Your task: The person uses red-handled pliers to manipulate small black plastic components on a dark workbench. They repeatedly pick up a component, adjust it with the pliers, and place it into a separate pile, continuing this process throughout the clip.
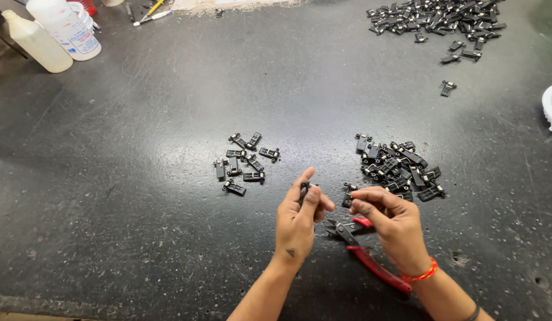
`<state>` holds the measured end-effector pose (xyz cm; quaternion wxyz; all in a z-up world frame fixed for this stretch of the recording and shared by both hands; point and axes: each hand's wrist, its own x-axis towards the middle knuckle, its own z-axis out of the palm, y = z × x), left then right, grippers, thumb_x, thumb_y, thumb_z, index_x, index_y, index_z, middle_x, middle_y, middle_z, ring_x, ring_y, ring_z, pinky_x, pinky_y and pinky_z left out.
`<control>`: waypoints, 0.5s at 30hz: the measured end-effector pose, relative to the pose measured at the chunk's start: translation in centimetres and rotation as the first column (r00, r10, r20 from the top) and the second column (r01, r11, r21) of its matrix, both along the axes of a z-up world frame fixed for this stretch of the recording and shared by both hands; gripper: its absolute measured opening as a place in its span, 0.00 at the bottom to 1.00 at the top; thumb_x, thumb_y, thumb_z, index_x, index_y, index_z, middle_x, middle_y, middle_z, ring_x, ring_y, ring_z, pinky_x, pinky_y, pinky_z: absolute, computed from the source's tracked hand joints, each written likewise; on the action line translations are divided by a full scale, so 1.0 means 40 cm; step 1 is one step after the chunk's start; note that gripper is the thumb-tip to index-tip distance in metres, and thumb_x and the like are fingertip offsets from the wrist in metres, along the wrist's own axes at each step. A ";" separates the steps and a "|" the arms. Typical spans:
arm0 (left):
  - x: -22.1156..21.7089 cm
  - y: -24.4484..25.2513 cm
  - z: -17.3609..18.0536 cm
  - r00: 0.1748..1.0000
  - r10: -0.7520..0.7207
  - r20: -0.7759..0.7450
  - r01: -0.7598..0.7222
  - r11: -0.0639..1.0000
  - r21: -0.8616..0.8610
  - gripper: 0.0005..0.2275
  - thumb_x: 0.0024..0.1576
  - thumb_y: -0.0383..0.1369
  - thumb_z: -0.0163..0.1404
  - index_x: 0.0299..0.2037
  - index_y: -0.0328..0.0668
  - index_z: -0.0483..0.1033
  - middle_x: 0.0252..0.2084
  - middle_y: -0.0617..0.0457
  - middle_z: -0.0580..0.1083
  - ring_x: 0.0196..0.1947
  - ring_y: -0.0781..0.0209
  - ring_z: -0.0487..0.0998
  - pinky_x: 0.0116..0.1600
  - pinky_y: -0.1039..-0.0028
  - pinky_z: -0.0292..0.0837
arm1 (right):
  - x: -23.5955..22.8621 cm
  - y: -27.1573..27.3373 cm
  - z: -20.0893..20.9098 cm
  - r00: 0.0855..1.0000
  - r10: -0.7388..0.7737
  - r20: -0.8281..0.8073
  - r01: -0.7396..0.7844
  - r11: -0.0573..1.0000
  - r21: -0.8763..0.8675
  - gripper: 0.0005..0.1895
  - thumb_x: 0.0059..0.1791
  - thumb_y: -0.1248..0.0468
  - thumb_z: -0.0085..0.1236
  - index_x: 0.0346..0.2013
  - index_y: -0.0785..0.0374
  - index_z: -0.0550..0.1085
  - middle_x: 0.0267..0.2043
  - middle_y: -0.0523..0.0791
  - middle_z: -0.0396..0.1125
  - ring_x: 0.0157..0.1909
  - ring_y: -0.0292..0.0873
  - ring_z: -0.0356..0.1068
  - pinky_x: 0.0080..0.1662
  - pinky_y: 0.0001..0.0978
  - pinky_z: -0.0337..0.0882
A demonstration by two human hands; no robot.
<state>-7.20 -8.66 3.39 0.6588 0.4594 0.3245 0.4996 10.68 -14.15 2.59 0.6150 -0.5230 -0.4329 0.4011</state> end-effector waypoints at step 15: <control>0.000 0.020 -0.031 0.987 -0.114 0.116 0.128 0.984 -0.124 0.16 0.57 0.26 0.59 0.55 0.29 0.79 0.41 0.48 0.80 0.40 0.66 0.80 0.49 0.76 0.75 | 0.002 -0.009 0.009 0.999 -0.025 0.044 0.024 0.999 0.035 0.08 0.48 0.74 0.60 0.41 0.69 0.81 0.42 0.44 0.74 0.40 0.33 0.73 0.43 0.24 0.75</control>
